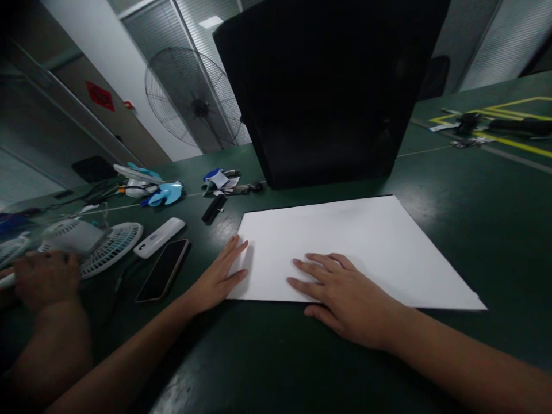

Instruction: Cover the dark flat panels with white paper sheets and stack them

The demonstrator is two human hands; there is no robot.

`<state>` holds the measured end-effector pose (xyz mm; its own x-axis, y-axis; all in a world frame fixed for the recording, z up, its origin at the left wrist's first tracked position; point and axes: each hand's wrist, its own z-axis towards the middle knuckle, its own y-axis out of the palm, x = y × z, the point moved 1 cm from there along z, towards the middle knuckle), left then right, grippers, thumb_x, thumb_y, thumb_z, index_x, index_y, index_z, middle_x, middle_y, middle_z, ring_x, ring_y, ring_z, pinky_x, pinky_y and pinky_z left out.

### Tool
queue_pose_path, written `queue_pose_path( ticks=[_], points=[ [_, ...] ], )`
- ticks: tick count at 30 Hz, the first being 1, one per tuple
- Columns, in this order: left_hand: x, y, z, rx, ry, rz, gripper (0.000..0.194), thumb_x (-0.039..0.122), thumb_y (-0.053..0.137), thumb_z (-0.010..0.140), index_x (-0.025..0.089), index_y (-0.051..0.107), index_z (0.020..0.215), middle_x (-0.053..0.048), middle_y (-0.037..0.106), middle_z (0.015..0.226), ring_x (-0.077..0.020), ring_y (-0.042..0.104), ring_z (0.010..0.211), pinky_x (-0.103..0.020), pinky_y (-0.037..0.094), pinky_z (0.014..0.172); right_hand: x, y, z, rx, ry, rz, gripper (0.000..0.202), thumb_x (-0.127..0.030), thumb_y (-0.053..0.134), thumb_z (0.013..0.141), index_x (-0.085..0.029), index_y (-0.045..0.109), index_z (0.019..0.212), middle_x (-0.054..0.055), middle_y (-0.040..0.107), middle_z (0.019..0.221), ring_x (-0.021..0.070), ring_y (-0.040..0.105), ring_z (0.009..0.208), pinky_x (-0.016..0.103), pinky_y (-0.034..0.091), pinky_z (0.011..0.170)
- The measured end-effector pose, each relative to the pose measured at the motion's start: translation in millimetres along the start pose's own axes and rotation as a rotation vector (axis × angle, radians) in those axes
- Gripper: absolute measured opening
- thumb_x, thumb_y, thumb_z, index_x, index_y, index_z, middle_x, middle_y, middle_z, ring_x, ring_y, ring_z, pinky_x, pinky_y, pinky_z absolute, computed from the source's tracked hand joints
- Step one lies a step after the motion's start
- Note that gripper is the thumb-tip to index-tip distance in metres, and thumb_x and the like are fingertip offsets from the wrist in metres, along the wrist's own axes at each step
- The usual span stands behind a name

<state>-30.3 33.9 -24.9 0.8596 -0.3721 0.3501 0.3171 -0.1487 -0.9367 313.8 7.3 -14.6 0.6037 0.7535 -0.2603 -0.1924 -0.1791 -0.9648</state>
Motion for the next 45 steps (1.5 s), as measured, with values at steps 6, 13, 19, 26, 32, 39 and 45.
queue_pose_path(
  ticks=[6, 13, 19, 26, 32, 39, 45],
  points=[
    [2, -0.9, 1, -0.016, 0.008, 0.022, 0.062, 0.048, 0.040, 0.108, 0.021, 0.030, 0.162, -0.014, 0.007, 0.174, -0.0320, 0.001, 0.161, -0.058, 0.015, 0.128, -5, -3, 0, -0.003, -0.012, -0.020, 0.051, -0.047, 0.038, 0.106, -0.043, 0.037, 0.157, -0.002, 0.026, 0.165, 0.0318, 0.029, 0.152, 0.065, 0.037, 0.116],
    [5, -3.2, 1, -0.050, 0.007, 0.091, 0.064, 0.048, 0.039, 0.108, 0.018, 0.027, 0.164, -0.016, 0.003, 0.173, -0.0350, 0.001, 0.160, -0.062, 0.017, 0.127, -6, -2, 0, 0.024, -0.025, -0.020, 0.049, -0.043, 0.040, 0.105, -0.039, 0.044, 0.154, 0.000, 0.034, 0.162, 0.0304, 0.035, 0.150, 0.062, 0.037, 0.117],
    [6, -0.9, 2, -0.064, -0.019, 0.143, 0.064, 0.042, 0.035, 0.109, 0.013, 0.023, 0.164, -0.017, 0.000, 0.172, -0.0328, -0.001, 0.160, -0.057, 0.014, 0.129, -3, 1, 1, -0.012, -0.016, 0.042, 0.052, -0.049, 0.036, 0.106, -0.045, 0.034, 0.158, -0.005, 0.024, 0.166, 0.0311, 0.025, 0.154, 0.064, 0.032, 0.119],
    [8, 1.6, 2, -0.070, -0.014, 0.173, 0.077, 0.061, 0.030, 0.107, 0.011, 0.018, 0.165, -0.018, -0.004, 0.171, -0.0344, -0.005, 0.159, -0.058, 0.013, 0.129, 4, -1, 0, 0.023, -0.055, -0.030, 0.055, -0.053, 0.041, 0.104, -0.045, 0.033, 0.158, -0.003, 0.026, 0.165, 0.0297, 0.033, 0.151, 0.061, 0.039, 0.115],
    [9, 0.9, 2, -0.069, -0.015, 0.180, 0.078, 0.061, 0.032, 0.107, 0.011, 0.020, 0.165, -0.021, 0.000, 0.172, -0.0346, -0.003, 0.160, -0.058, 0.014, 0.128, -1, -1, -5, 0.384, -0.229, -0.267, 0.039, -0.034, 0.056, 0.100, -0.027, 0.062, 0.138, 0.004, 0.061, 0.139, 0.0237, 0.058, 0.124, 0.046, 0.054, 0.098],
    [14, -4.2, 1, 0.077, -0.025, 0.187, 0.070, 0.055, 0.052, 0.101, 0.014, 0.039, 0.157, -0.022, 0.023, 0.169, -0.0415, 0.018, 0.158, -0.064, 0.029, 0.122, -17, -6, -9, 0.566, -0.567, -0.463, 0.032, -0.011, 0.050, 0.092, -0.006, 0.070, 0.118, 0.014, 0.070, 0.112, 0.0240, 0.067, 0.098, 0.036, 0.058, 0.072],
    [39, -21.9, -10, 0.330, 0.438, 0.264, 0.029, 0.041, 0.059, 0.101, 0.019, 0.067, 0.119, -0.011, 0.070, 0.118, -0.0280, 0.066, 0.107, -0.048, 0.055, 0.093, -18, -14, -12, 0.593, -0.627, -0.484, 0.031, -0.014, 0.051, 0.092, -0.003, 0.071, 0.114, 0.019, 0.070, 0.114, 0.0276, 0.068, 0.104, 0.036, 0.061, 0.070]
  ],
)
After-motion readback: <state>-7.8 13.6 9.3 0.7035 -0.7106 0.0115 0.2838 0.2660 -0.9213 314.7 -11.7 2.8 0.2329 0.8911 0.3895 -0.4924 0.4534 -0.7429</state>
